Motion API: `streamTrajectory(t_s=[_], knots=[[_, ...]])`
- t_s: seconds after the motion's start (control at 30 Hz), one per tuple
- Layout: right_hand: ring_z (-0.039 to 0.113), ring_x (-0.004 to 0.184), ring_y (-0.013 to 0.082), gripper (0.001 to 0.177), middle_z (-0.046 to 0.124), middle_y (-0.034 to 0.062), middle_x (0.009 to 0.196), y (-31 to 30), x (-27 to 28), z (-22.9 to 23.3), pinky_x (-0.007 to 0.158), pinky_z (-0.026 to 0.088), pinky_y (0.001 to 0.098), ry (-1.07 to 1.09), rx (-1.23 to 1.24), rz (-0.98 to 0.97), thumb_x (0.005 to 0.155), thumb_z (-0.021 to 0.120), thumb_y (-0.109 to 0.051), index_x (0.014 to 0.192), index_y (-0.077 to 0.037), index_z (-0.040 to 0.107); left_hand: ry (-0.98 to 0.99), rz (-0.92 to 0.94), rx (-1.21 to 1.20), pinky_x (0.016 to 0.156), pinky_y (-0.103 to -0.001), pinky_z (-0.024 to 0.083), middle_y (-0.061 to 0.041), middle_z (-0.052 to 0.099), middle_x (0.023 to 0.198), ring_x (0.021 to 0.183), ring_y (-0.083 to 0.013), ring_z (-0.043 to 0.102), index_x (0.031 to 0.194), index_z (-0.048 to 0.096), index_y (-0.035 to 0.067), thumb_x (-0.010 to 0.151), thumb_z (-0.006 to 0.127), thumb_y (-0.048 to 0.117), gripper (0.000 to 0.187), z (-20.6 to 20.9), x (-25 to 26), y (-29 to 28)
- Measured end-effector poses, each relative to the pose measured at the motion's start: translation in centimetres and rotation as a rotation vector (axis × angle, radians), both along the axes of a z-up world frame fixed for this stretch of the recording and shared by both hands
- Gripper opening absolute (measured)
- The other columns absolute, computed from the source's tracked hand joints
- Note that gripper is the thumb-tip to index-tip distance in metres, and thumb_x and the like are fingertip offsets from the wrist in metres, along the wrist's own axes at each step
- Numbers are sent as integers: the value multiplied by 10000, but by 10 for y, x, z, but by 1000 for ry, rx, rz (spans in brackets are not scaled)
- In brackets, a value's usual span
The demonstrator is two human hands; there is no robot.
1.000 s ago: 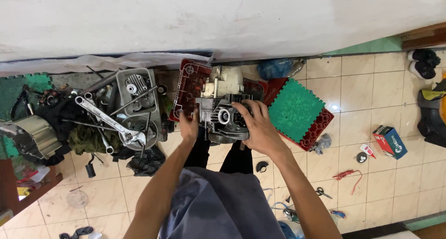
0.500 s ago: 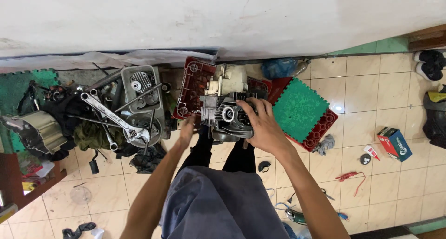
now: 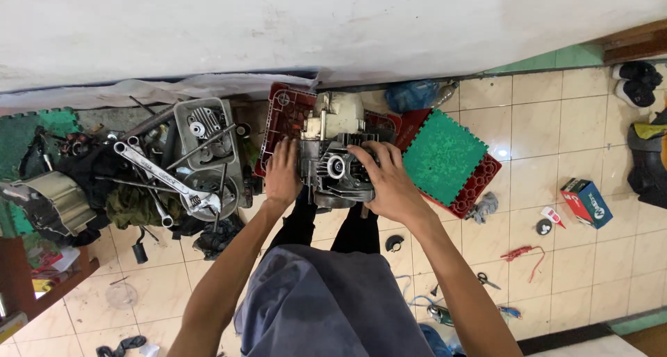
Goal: The person works on a disassembled engine block placed on a red crate. They use a T-handle wrench to tighten bolts on the engine's cylinder head. The person also handles a metal engine casing and various tools scattered on the floor.
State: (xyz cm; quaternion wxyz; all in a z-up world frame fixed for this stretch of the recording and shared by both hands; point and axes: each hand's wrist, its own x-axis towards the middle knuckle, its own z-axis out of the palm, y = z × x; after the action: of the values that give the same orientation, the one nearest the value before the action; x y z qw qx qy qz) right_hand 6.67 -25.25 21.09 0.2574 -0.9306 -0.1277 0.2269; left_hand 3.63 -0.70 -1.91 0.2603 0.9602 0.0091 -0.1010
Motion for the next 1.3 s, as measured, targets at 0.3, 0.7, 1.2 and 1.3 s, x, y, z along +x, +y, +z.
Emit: streamTrajectory(t_s=[0.3,0.7,1.2,1.3], knots=[[321,1399,440,1111,389,146,1490,-1,-1,-1,1152,390,532,-24,-16,12,531,902,-66,1498,-244,384,541,-400,611,732,-449,579,-268,374,1584,963,-386,738,1652,-153,148,950,663,240,1081,19,44,-13],[312,1425,434,1141,374,132,1515,-4,-3,-2,1158,405,545,-5,-26,33,531,900,-58,1515,-249,356,439,110,247,850,-529,549,-208,747,1069,1016,-420,705,991,773,43,972,662,464,436,-49,26,64],[318,1392,439,1136,389,132,1486,-5,-5,-12,1155,369,560,-41,3,20,528,903,-28,1500,-245,358,592,710,-939,688,-405,545,-169,717,1105,797,-241,644,1479,445,57,999,492,528,674,-140,-76,15],[295,1410,447,1160,359,153,1503,-5,-1,-1,1151,395,544,4,-8,41,520,905,-32,1511,-240,339,654,522,-479,663,-409,542,-220,779,928,720,-258,681,1282,706,14,1005,515,467,564,-124,-93,30]])
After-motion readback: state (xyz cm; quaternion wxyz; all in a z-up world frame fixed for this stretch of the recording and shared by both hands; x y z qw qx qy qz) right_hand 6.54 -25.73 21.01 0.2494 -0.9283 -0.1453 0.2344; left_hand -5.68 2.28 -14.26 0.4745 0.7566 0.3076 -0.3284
